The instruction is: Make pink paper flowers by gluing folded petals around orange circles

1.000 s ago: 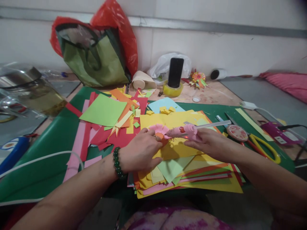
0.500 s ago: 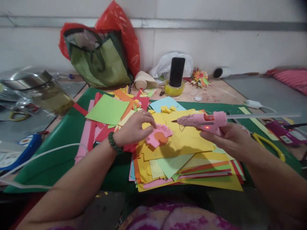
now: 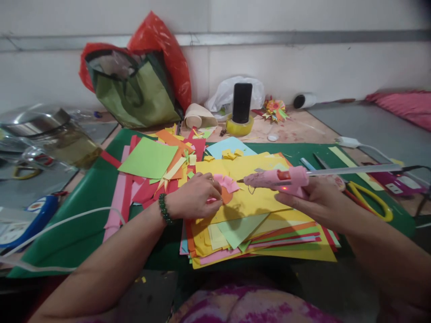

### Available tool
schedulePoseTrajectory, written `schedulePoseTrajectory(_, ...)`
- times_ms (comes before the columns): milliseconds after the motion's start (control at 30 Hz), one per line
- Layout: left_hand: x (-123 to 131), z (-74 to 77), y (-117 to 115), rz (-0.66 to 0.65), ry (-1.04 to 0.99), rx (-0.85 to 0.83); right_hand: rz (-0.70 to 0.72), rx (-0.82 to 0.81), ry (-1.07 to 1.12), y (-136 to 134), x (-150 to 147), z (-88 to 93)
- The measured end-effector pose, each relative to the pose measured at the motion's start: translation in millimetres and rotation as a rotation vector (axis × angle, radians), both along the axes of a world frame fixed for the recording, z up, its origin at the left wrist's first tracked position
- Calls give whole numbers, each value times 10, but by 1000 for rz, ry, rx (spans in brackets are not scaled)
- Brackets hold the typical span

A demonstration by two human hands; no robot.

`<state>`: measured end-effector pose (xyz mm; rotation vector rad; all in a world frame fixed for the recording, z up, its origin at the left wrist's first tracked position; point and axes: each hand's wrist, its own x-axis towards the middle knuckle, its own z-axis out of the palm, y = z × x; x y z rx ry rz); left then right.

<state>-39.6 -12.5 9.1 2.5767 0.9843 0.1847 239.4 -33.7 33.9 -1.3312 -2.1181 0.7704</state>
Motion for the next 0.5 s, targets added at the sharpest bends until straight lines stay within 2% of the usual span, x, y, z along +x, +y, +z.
schedulePoseTrajectory(100,10,20,-24,-11,30,18,80,-99,-84,80,-49,-38)
schedulePoseTrajectory(167,22,34,-44,-13,47,26,82,-133,-119,129,-76,-55)
schedulePoseTrajectory(500,44,55,-92,1,60,3,75,-135,-252,216,-220,-101)
